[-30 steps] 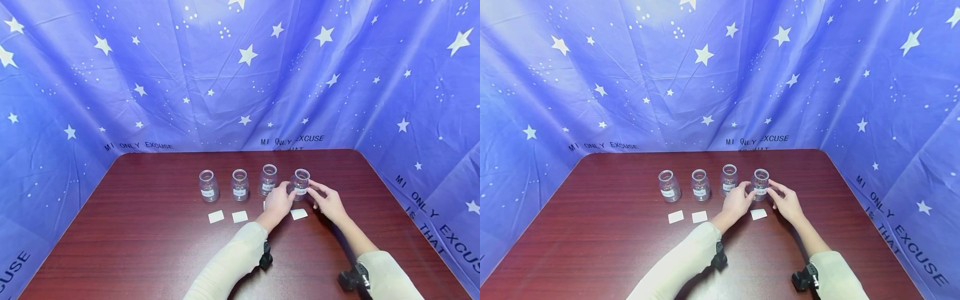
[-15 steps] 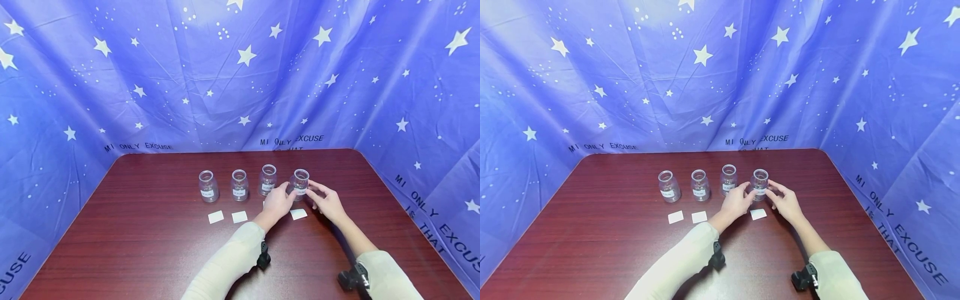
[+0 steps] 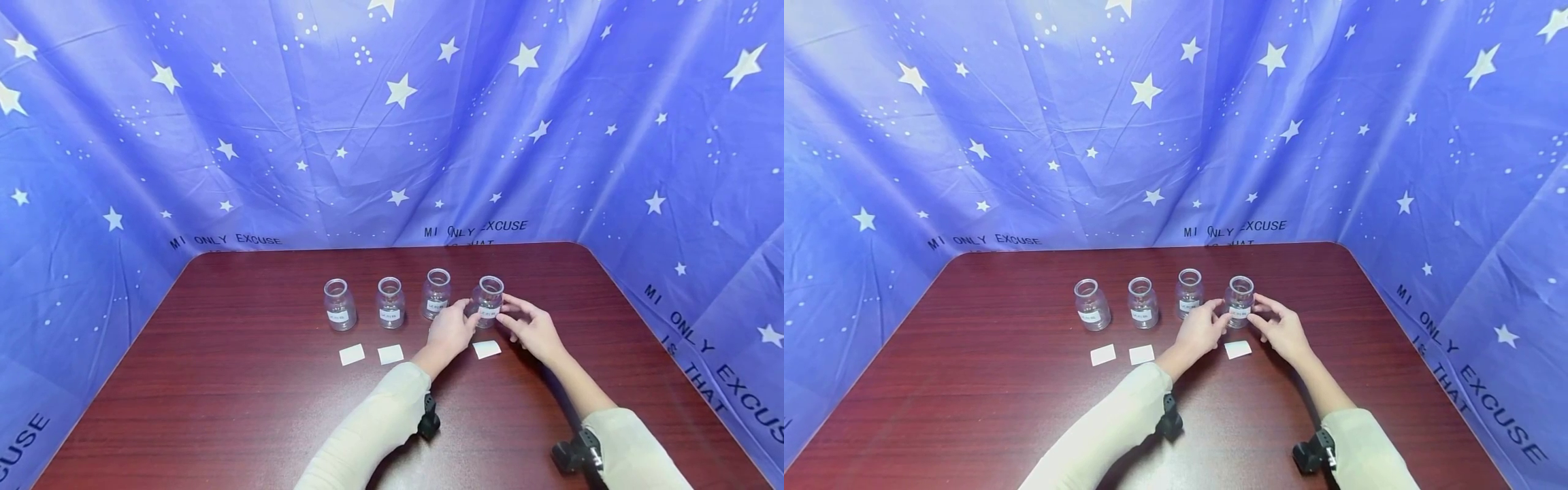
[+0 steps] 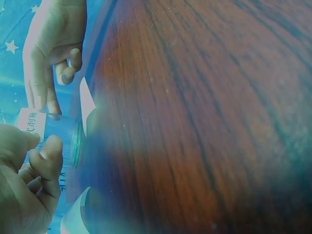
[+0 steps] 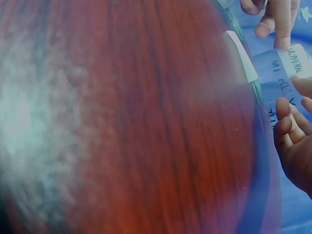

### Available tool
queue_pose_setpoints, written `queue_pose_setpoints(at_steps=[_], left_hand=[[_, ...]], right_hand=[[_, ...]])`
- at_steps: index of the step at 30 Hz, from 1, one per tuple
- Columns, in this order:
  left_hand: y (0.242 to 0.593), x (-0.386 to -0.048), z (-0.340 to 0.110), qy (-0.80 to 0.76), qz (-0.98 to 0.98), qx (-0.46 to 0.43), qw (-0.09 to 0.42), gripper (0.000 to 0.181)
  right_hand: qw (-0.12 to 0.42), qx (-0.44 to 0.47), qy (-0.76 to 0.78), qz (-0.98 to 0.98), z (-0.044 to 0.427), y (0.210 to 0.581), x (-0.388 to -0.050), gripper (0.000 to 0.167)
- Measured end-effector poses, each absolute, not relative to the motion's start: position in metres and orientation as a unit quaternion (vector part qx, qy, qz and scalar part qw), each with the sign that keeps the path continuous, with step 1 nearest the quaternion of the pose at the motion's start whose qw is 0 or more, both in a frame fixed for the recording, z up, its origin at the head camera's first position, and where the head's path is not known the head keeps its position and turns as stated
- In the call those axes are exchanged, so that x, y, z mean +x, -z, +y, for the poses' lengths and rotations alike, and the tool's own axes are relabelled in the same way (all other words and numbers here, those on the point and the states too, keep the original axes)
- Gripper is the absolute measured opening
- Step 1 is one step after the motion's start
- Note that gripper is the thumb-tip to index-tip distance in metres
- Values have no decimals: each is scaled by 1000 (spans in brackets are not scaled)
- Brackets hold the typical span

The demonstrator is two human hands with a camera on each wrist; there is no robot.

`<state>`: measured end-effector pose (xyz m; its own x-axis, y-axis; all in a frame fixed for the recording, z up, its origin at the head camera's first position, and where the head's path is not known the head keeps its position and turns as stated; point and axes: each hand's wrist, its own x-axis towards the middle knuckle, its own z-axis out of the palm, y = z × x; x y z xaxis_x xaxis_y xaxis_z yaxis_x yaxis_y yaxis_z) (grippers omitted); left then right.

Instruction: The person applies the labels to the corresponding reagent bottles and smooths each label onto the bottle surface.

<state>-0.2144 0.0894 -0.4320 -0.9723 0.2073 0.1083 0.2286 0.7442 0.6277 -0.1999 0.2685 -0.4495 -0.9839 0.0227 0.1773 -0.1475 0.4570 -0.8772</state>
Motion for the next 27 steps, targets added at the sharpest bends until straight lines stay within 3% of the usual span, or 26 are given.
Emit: queue_pose_setpoints(at_steps=[15, 27], left_hand=[[435, -215, 91, 315, -941, -109, 54, 35], [433, -215, 88, 332, -934, -125, 45, 34]], right_hand=[[98, 45, -527, -843, 264, 451, -201, 43], [83, 35, -537, -839, 266, 448, -198, 40]])
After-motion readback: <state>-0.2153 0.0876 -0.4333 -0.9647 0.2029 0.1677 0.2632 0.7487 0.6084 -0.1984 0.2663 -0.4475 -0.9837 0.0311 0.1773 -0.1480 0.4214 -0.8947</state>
